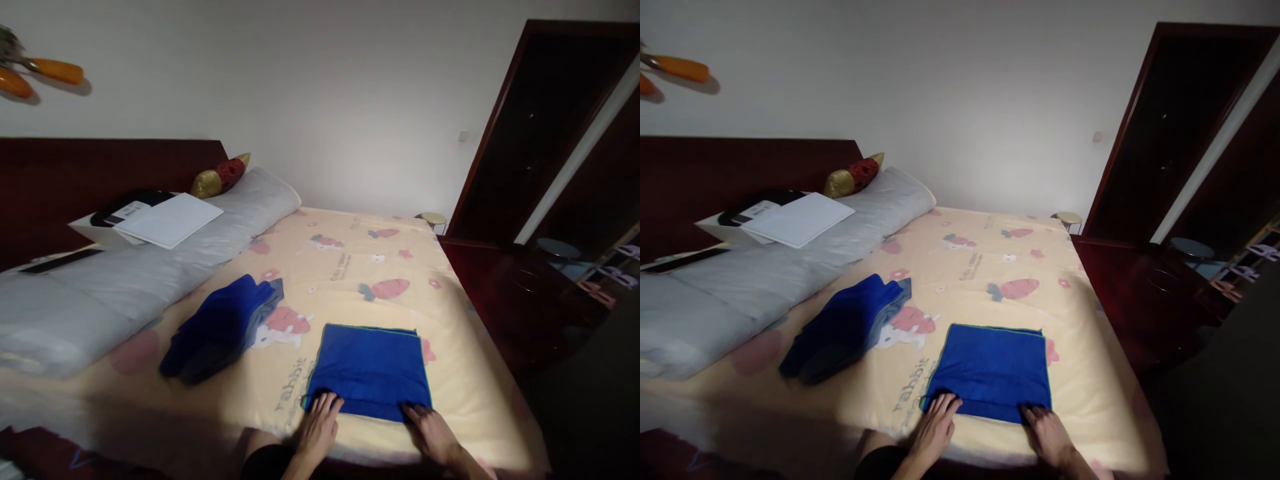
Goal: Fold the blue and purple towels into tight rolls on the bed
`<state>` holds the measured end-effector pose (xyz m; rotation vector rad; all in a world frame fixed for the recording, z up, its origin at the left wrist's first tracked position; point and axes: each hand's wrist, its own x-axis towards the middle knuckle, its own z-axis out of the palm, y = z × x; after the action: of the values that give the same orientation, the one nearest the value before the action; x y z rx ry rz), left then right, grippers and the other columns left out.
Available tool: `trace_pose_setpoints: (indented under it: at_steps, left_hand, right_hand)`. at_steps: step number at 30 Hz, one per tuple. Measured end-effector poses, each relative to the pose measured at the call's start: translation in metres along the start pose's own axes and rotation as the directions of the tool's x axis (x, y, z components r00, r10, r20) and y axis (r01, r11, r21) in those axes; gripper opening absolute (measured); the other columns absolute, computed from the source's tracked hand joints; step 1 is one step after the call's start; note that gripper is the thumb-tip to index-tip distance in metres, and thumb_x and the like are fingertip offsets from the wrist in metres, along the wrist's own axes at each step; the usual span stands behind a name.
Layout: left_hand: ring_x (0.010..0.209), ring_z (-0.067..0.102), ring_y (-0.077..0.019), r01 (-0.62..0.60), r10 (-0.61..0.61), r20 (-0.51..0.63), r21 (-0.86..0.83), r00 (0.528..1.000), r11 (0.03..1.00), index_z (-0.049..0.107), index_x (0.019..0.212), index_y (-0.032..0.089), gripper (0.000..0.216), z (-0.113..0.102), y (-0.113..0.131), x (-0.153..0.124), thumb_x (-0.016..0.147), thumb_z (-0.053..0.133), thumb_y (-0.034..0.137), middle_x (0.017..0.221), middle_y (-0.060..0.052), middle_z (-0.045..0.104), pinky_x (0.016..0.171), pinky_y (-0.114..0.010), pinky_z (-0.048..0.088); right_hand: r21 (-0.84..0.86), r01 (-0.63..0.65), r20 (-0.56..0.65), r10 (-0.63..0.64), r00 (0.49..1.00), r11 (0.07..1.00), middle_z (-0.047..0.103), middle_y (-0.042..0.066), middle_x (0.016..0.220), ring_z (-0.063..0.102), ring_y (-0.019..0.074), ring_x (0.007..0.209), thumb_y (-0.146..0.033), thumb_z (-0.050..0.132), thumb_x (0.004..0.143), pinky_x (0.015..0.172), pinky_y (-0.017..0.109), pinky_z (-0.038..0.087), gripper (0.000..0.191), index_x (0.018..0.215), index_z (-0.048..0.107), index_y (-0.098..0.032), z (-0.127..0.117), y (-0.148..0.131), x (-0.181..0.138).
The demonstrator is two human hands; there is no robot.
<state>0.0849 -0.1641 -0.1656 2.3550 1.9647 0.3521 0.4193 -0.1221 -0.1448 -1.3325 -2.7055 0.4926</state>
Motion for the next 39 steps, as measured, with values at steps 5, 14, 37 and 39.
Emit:
trace_pose_setpoints:
  at_steps: [5, 14, 37, 39]
  left_hand:
    - [0.111, 0.052, -0.0197, 0.064, -0.064, -0.003, -0.063, 0.998, 0.996, 0.060, 0.113, 0.029, 0.054, -0.030, -0.011, 0.002, 0.073, 0.039, -0.001, 0.120, -0.002, 0.060, 0.097, -0.036, 0.039]
    - [0.104, 0.054, -0.0177, 0.213, -0.190, 0.175, -0.121, 0.966, 0.970, 0.063, 0.087, 0.024, 0.032, -0.055, -0.008, 0.031, 0.071, 0.045, 0.003, 0.098, -0.001, 0.065, 0.095, -0.031, 0.033]
    - [0.108, 0.053, -0.0161, 0.187, -0.175, 0.079, -0.196, 0.981, 0.963, 0.065, 0.098, 0.025, 0.036, -0.004, 0.065, 0.078, 0.084, 0.038, 0.006, 0.108, -0.002, 0.063, 0.094, -0.030, 0.035]
    - [0.106, 0.054, -0.0173, 0.138, -0.142, -0.007, -0.176, 0.990, 0.975, 0.065, 0.103, 0.026, 0.035, 0.002, 0.051, 0.075, 0.090, 0.035, 0.012, 0.109, -0.003, 0.063, 0.093, -0.032, 0.037]
  right_hand:
    - [-0.241, 0.050, -0.115, -0.080, 0.990, 0.969, 0.064, 0.008, 0.115, 0.058, 0.0255, 0.103, -0.023, 0.042, 0.091, 0.094, 0.039, 0.041, 0.041, 0.131, 0.054, -0.024, 0.006, 0.022, -0.016]
    - [-0.171, -0.058, -0.027, 0.054, 0.998, 0.984, 0.067, 0.007, 0.094, 0.058, 0.0228, 0.091, -0.010, 0.046, 0.077, 0.089, 0.035, 0.038, 0.030, 0.099, 0.065, -0.018, -0.001, 0.018, 0.011]
    - [0.102, -0.115, -0.426, 0.148, 0.893, 0.988, 0.067, 0.002, 0.099, 0.061, 0.0183, 0.091, -0.005, 0.048, 0.078, 0.083, 0.029, 0.041, 0.036, 0.104, 0.064, -0.025, 0.047, -0.080, 0.102]
    - [0.101, -0.091, -0.471, 0.128, 0.873, 0.991, 0.067, 0.003, 0.105, 0.060, 0.0185, 0.096, -0.005, 0.046, 0.079, 0.087, 0.030, 0.041, 0.040, 0.109, 0.062, -0.024, 0.050, -0.068, 0.095]
